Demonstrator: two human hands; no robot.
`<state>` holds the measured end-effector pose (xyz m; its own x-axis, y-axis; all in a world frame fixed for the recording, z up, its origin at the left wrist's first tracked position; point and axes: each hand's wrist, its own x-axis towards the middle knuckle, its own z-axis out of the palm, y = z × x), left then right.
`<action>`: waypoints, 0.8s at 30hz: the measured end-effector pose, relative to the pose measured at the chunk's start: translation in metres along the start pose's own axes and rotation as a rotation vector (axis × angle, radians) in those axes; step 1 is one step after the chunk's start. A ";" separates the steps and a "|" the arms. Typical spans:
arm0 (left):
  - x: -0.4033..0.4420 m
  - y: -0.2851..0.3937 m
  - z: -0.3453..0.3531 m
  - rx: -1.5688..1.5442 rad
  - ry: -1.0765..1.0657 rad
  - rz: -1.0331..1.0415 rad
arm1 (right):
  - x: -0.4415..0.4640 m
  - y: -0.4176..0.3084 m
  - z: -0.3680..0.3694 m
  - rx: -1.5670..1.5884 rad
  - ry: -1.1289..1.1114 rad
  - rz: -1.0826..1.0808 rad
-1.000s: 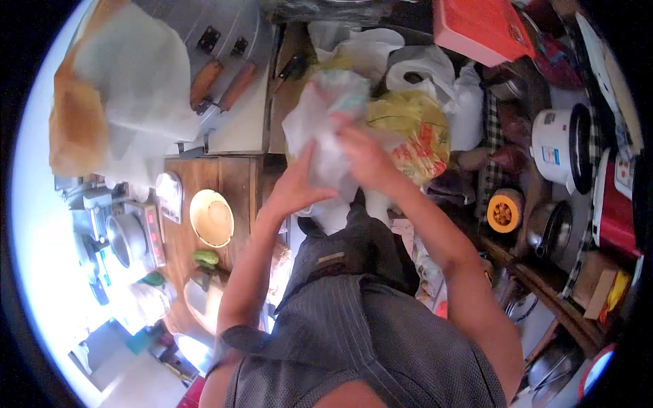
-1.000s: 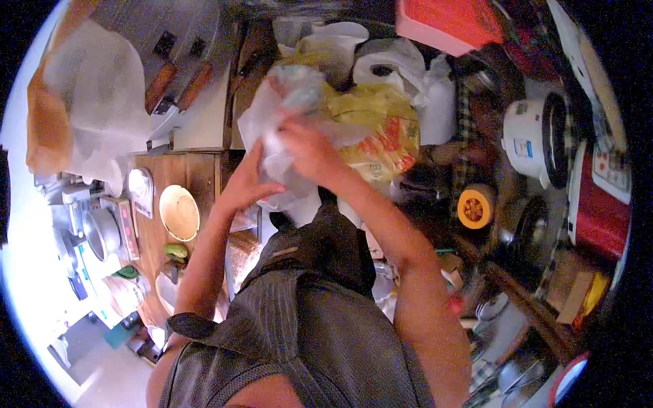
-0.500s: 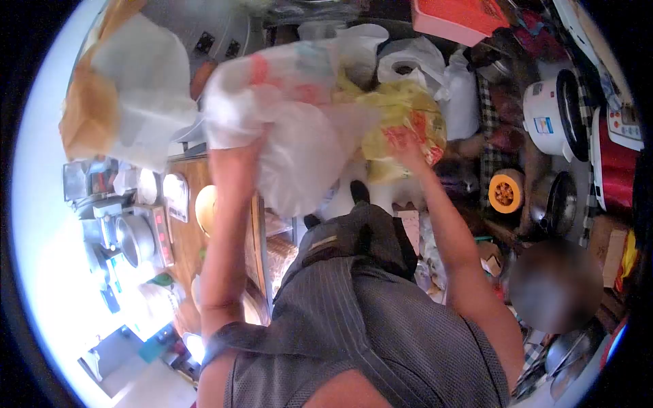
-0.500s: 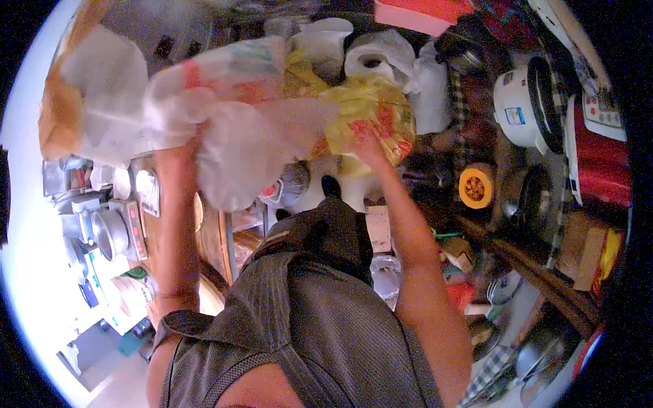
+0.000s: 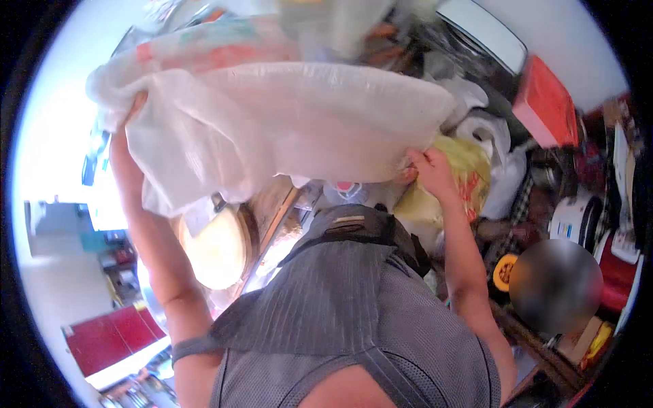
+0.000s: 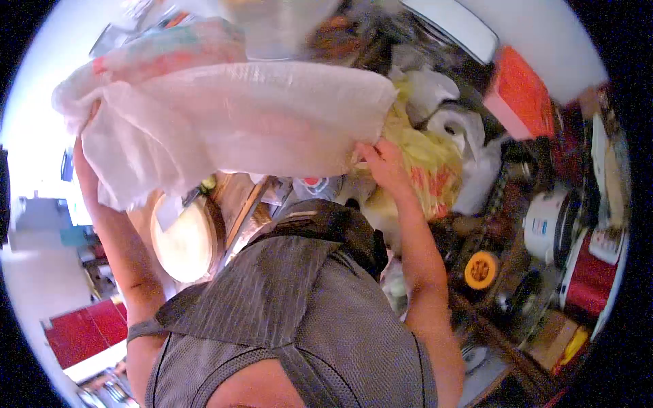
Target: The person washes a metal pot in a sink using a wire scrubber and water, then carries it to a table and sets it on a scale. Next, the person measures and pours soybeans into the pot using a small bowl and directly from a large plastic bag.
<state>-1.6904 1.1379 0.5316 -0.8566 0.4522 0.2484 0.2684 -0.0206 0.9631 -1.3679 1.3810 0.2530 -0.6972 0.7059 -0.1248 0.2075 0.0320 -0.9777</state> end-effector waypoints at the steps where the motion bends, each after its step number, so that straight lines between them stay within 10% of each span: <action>1: 0.010 -0.004 -0.026 0.026 -0.009 0.068 | 0.002 -0.028 0.012 0.007 0.034 -0.012; 9: 0.103 -0.031 -0.254 0.462 -0.125 0.228 | 0.067 -0.168 0.109 -0.096 0.179 -0.573; 14: 0.102 -0.056 -0.267 0.069 -0.283 -0.206 | 0.112 -0.174 0.137 -0.136 0.116 -0.314; 20: 0.098 -0.092 -0.252 0.609 -0.360 -0.344 | 0.130 -0.152 0.188 0.314 0.009 -0.270; 24: 0.114 -0.118 -0.262 0.366 -0.409 -0.210 | 0.147 -0.154 0.201 0.326 -0.003 -0.292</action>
<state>-1.9352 0.9580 0.4736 -0.6877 0.7222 -0.0739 0.3086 0.3829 0.8707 -1.6399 1.3377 0.3513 -0.6964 0.6984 0.1651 -0.2259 0.0051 -0.9741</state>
